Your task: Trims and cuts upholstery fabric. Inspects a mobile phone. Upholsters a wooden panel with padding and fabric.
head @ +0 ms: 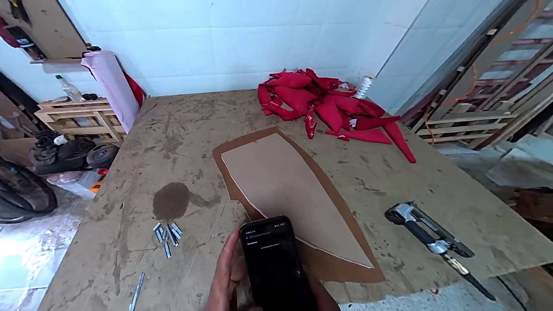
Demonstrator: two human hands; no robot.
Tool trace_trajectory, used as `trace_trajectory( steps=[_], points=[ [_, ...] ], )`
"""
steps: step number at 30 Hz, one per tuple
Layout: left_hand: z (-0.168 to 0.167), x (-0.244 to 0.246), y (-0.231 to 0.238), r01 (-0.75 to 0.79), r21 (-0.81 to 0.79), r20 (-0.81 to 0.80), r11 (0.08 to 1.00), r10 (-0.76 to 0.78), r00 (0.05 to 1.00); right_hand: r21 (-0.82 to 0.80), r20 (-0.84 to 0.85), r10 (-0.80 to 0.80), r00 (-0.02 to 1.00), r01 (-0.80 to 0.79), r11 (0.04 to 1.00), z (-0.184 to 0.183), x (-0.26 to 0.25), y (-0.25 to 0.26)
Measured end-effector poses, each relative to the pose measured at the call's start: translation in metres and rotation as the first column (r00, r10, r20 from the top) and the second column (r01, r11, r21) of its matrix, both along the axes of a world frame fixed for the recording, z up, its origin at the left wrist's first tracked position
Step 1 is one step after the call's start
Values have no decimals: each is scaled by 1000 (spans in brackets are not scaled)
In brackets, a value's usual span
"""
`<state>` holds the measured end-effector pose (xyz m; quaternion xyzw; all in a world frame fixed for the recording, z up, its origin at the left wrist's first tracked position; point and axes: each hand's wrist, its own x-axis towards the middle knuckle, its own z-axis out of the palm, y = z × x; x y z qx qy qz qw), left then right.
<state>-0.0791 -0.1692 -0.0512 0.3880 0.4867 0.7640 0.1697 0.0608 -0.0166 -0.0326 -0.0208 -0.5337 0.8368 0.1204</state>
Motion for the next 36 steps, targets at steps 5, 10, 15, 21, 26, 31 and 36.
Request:
trace_trajectory(
  steps=[5,10,15,21,26,31,36],
  points=[
    [-4,6,-1,79,-13,8,997,-79,997,-24,8,7,1000,-7,1000,-2,2,4],
    [1,9,-4,167,31,48,985,-169,984,-51,6,53,999,-53,997,-4,3,4],
    [-1,7,-5,217,54,46,975,-220,974,-110,-28,65,998,-68,992,-5,0,0],
    [-1,7,-7,217,37,34,976,-218,975,-147,-20,58,998,-60,987,-7,1,-6],
    [0,8,-13,241,51,63,969,-244,968,-183,-44,67,997,-74,980,-9,0,-12],
    [-2,11,-19,250,78,70,965,-255,964,-194,-52,91,995,-99,976,-11,1,-17],
    [-5,13,-25,227,50,57,973,-230,972,-165,-17,68,998,-69,984,-10,4,-22]
  ],
)
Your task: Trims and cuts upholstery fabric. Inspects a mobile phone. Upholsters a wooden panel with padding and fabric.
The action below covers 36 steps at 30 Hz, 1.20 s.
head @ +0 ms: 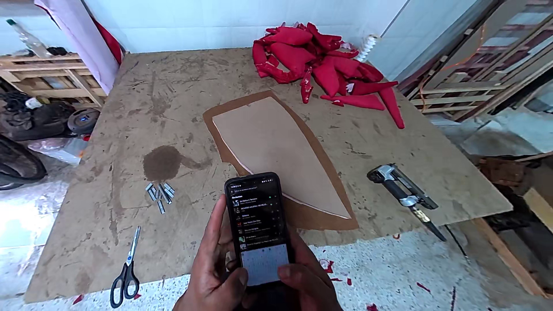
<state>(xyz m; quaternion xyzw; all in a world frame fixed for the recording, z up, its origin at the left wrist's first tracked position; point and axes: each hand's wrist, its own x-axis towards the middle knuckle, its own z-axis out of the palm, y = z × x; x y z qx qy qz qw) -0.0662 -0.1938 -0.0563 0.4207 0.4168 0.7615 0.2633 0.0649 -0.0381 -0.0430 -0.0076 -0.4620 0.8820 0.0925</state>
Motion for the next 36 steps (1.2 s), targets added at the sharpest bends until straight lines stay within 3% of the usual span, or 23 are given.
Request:
trace_trajectory(
  steps=[9,14,23,27,33,36],
  points=[
    [-4,2,1,-78,-14,-36,997,78,996,32,-20,-29,999,30,999,-4,-3,0],
    [-2,1,1,-36,8,-26,999,36,999,212,36,-56,998,48,976,-1,-1,0],
    [-4,3,8,-192,-73,-151,979,179,972,250,37,-169,985,154,956,-1,-11,1],
    [-6,0,9,-175,-66,-192,982,160,968,228,93,-245,965,219,949,1,-17,0],
    [-7,-4,11,-180,-50,-183,982,168,969,203,89,-223,971,201,958,-2,-19,3],
    [-5,-6,12,-212,-60,-167,975,199,966,238,33,-124,992,113,965,-3,-17,7]
  ],
)
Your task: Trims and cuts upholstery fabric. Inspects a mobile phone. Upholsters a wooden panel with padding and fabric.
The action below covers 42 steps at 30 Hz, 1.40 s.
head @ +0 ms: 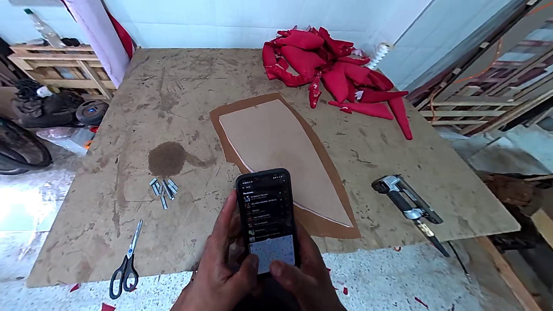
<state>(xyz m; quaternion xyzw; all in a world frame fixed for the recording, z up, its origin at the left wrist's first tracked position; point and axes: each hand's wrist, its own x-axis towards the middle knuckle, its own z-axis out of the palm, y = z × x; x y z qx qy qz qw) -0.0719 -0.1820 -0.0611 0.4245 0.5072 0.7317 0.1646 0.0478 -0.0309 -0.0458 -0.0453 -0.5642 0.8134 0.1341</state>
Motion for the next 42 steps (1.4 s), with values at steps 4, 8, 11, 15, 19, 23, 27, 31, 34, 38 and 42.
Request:
trace_trajectory(
  steps=[4,8,11,15,19,23,27,31,34,38,42],
  points=[
    [1,-6,-2,45,62,71,997,-50,996,2,-30,131,991,-131,991,3,2,2],
    [6,-12,-2,-9,71,84,997,3,996,-62,-37,164,986,-166,984,5,-2,1],
    [13,-20,-1,-175,70,76,982,169,983,-88,-54,221,974,-225,970,3,-6,1],
    [18,-32,-7,-335,43,70,941,332,941,-106,-53,280,959,-284,953,-2,-8,-2],
    [23,-33,-11,-378,75,142,923,365,920,-117,-73,321,944,-328,938,-5,-10,-4],
    [24,-34,-16,-371,94,169,924,353,920,-100,-67,325,943,-330,939,-7,-10,-8],
    [24,-31,-19,-382,110,198,918,356,913,-86,-60,325,944,-329,940,-9,-8,-13],
    [24,-29,-23,-388,112,211,915,359,909,-91,-53,321,946,-325,941,-9,-4,-18],
    [23,-27,-25,-388,107,213,915,360,908,-72,-48,315,948,-318,945,-10,-2,-21],
    [24,-22,-27,-428,73,214,901,405,889,-36,-32,298,954,-299,953,-11,4,-25],
    [21,-21,-30,-373,157,218,915,336,916,-44,-13,291,957,-291,956,-9,8,-28]
  ],
)
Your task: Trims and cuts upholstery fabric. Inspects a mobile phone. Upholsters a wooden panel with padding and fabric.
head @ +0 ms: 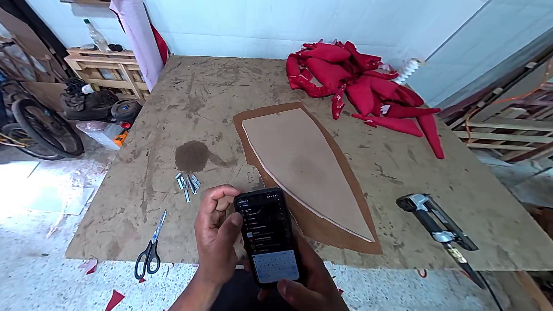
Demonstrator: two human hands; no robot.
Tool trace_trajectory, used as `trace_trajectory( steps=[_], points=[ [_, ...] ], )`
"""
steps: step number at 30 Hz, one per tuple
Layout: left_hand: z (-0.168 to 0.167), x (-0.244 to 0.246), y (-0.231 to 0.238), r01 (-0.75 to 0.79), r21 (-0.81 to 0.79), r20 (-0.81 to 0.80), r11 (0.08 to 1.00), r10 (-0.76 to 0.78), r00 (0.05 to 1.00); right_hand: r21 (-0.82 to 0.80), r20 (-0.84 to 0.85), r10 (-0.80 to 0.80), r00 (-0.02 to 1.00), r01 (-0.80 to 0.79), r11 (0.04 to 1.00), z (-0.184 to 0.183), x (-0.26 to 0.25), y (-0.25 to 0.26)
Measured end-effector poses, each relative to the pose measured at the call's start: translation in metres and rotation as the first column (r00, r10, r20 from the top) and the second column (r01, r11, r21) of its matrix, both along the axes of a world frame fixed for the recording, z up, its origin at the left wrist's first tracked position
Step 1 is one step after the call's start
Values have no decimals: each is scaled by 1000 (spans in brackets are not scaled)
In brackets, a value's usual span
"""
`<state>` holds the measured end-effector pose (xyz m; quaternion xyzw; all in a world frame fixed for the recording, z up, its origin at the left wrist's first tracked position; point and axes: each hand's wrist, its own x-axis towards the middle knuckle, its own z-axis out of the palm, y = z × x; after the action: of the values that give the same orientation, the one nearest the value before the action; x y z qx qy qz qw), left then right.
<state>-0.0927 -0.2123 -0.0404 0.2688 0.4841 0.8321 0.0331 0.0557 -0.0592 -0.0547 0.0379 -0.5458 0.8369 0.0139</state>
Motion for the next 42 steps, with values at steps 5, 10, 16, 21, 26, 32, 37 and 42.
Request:
trace_trajectory(
  steps=[5,10,16,21,26,32,37,42],
  points=[
    [-2,3,-3,15,-10,-2,1000,-15,1000,-20,13,-11,1000,12,1000,2,6,-4],
    [-4,6,-6,20,-17,1,1000,-20,1000,40,-44,-69,997,70,997,12,3,-6],
    [-6,8,-10,20,-12,4,1000,-20,1000,53,-116,-62,991,68,996,11,-1,-8],
    [-8,9,-11,23,-35,-6,999,-23,1000,72,-108,-79,991,87,994,12,0,-7],
    [-8,7,-9,-11,-32,12,999,11,1000,78,-105,-68,992,76,994,11,-3,-7],
    [-10,6,-8,5,-33,29,999,-4,1000,102,-102,-70,992,80,992,10,-7,-3],
    [-9,7,-8,65,-38,42,997,-64,997,67,-78,-80,994,85,994,10,-11,-1],
    [-10,5,-11,101,-41,34,994,-100,994,55,-59,-69,996,72,996,14,-17,1]
  ],
)
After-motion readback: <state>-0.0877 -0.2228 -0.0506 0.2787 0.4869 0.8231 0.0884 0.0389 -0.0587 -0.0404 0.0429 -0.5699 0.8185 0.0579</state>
